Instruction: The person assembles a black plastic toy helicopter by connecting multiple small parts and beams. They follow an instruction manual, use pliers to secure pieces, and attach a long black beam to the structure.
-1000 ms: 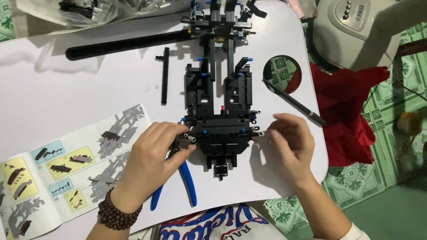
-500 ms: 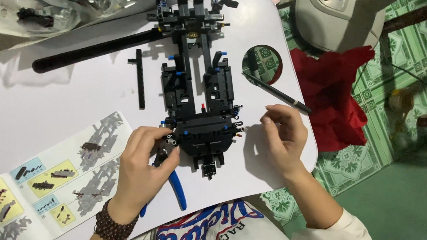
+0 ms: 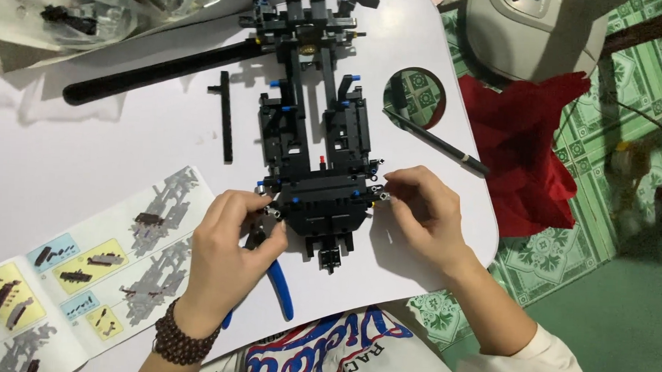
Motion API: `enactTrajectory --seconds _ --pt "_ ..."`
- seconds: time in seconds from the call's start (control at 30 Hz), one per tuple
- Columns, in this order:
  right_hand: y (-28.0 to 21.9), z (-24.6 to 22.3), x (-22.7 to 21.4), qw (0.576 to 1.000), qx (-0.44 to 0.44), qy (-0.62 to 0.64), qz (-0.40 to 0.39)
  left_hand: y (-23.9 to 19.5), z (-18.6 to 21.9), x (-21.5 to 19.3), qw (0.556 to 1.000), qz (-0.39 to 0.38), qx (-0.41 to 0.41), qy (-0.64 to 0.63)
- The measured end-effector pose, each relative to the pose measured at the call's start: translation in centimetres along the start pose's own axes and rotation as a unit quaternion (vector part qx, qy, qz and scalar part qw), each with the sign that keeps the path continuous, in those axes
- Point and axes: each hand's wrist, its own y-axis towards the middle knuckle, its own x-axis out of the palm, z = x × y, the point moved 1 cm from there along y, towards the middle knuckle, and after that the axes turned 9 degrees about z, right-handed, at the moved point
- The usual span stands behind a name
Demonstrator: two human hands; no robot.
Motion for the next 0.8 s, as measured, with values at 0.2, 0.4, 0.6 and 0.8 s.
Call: enactTrajectory --seconds 0.2,0.4,0.6,0.8 --pt "0.1 0.5 0.0 0.998 -0.005 0.008 -0.068 0.2 0.2 0.0 1.000 -0.008 0.009 0.013" --pt "0.1 0.4 0.1 0.996 -0.032 -0.010 -0.077 0.6 0.6 -0.1 1.000 -0.009 0.015 0.020" --pt "0.2 0.8 0.4 0.997 -0.062 -0.002 -0.054 1.0 -0.1 -0.3 1.000 -0.021 0.022 -0.008" --pt "-0.1 1.7 0.4 0.997 -0.074 0.005 -0.031 1.0 -0.6 -0.4 0.999 -0.010 0.020 -0.047"
